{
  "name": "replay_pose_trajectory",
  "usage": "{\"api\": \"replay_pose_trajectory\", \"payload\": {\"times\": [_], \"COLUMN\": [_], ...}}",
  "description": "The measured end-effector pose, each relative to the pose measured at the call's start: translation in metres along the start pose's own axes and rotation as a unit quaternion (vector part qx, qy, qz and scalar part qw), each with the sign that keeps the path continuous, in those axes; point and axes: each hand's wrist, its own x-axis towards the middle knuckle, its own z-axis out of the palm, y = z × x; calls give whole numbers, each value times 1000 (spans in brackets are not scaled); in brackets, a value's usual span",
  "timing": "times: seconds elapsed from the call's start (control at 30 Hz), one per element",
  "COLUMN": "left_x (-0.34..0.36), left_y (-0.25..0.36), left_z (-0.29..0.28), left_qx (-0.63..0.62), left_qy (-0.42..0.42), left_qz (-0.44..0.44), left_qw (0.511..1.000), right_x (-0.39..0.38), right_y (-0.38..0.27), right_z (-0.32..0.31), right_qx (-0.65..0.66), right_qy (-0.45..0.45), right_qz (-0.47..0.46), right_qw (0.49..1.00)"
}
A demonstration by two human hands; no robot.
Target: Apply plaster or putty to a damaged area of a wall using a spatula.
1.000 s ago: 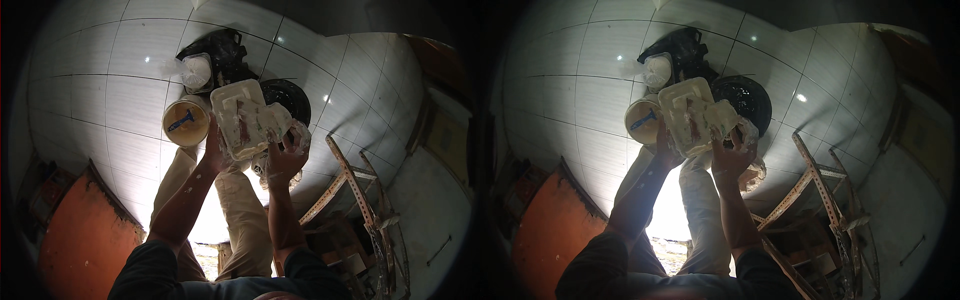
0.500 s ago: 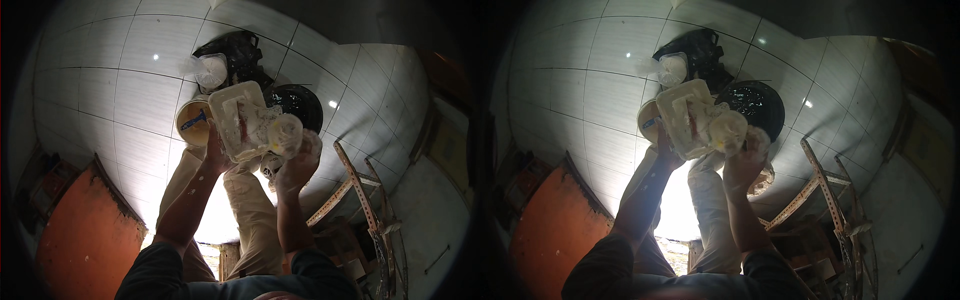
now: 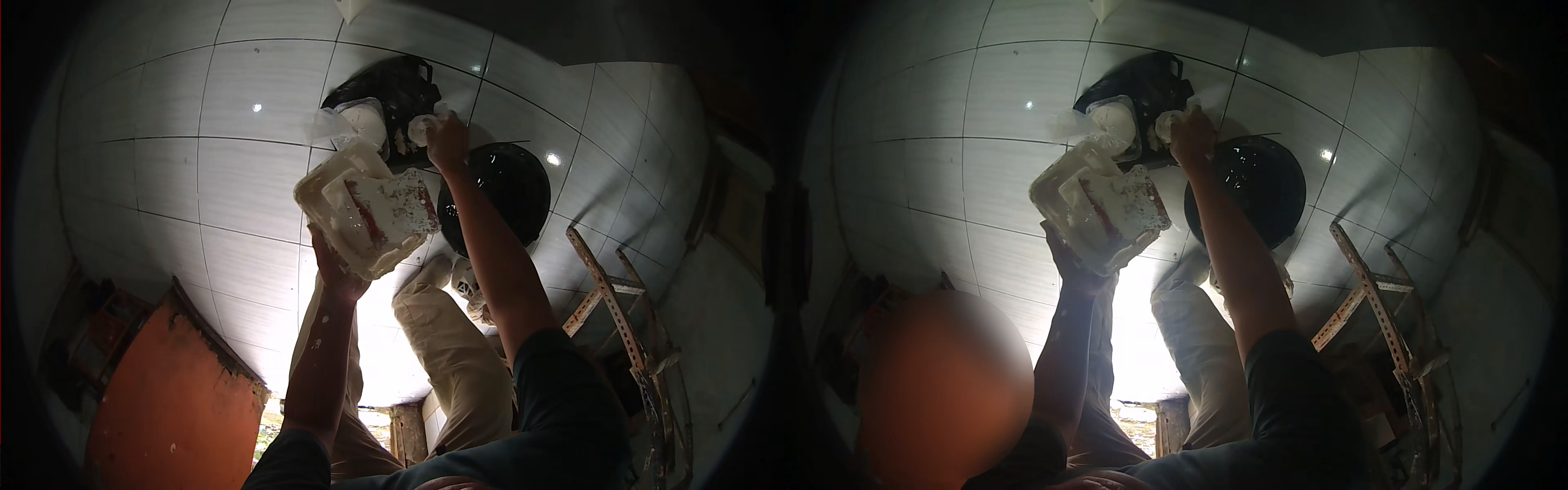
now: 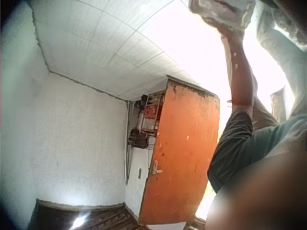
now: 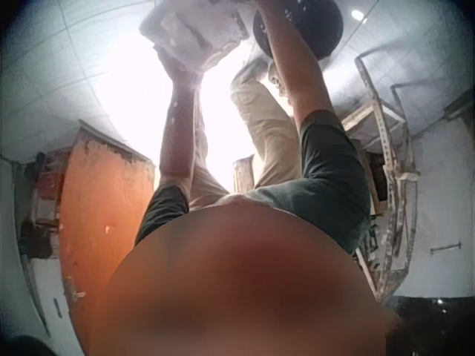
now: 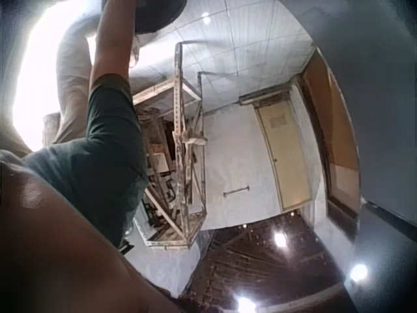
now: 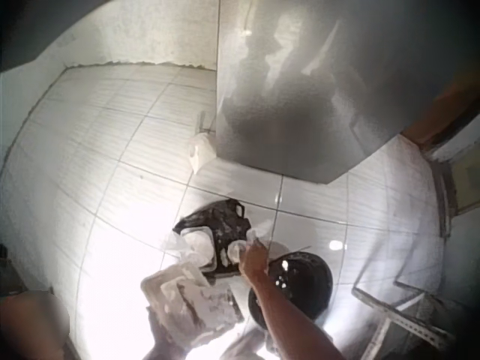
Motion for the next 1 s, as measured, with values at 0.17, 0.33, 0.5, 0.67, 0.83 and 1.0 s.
{"api": "replay_pose_trajectory", "payload": {"times": [0.17,0.33,0.5,0.67,0.83,1.0], "left_x": [-2,-7,-16,-43,-78,-114], "left_y": [-3,-20,-66,-90,-111,-134], "left_z": [6,10,29,33,56,7], "left_qx": [54,20,-23,8,156,396], "left_qy": [74,57,91,53,51,27], "left_qz": [-31,-65,-132,-207,-274,-214], "left_qw": [995,996,987,977,948,892], "right_x": [8,-46,-141,-278,-406,-471], "right_y": [-9,-11,39,112,168,204], "right_z": [-3,-71,-166,-198,-179,-85], "right_qx": [30,307,447,551,488,428], "right_qy": [-150,-72,-61,100,140,194], "right_qz": [87,54,235,359,496,539], "right_qw": [984,947,861,747,705,699]}}
